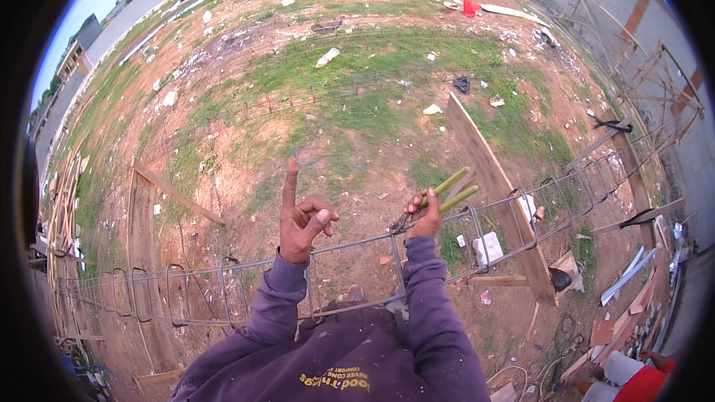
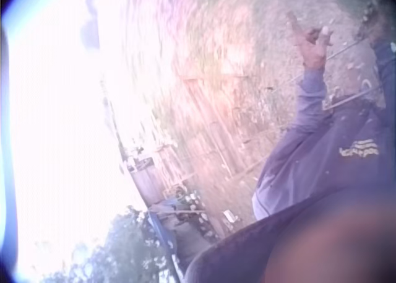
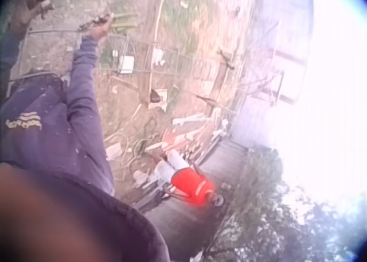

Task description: The person assembles a rebar cage by tying intersecting steel bars with wire using pliers. They repeatedly wrap wire around bar intersections and twist it to secure the grid structure on a construction site.

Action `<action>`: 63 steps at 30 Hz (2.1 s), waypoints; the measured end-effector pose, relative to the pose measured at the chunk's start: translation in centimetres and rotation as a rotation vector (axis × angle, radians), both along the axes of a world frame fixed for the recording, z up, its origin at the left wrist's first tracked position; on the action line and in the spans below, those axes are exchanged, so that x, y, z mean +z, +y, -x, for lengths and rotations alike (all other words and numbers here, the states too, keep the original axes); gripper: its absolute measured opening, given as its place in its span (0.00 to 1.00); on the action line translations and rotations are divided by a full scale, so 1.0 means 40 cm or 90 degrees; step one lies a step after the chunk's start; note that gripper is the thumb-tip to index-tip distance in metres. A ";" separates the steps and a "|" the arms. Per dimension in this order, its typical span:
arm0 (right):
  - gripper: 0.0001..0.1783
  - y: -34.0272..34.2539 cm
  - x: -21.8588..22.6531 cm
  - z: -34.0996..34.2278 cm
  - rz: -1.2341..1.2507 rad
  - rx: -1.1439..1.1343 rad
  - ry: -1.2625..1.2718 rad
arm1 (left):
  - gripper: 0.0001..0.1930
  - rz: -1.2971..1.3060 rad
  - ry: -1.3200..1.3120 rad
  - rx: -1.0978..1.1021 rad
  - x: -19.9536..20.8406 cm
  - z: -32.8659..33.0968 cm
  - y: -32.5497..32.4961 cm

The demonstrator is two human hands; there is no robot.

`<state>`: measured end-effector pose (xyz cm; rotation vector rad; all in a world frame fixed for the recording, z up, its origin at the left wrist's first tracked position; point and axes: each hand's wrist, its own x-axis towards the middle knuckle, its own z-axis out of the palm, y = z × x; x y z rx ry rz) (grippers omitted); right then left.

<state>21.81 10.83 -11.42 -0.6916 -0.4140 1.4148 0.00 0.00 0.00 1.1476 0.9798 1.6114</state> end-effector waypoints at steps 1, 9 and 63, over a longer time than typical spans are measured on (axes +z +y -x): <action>0.13 0.002 0.003 -0.011 -0.001 0.002 -0.007 | 0.49 0.003 -0.006 -0.001 0.004 -0.016 -0.001; 0.12 -0.010 0.012 0.016 0.007 -0.021 -0.014 | 0.51 0.031 0.024 -0.079 0.061 -0.044 0.021; 0.31 -0.087 0.054 -0.073 -0.107 0.209 -0.420 | 0.23 0.116 0.272 -0.703 0.081 -0.356 0.283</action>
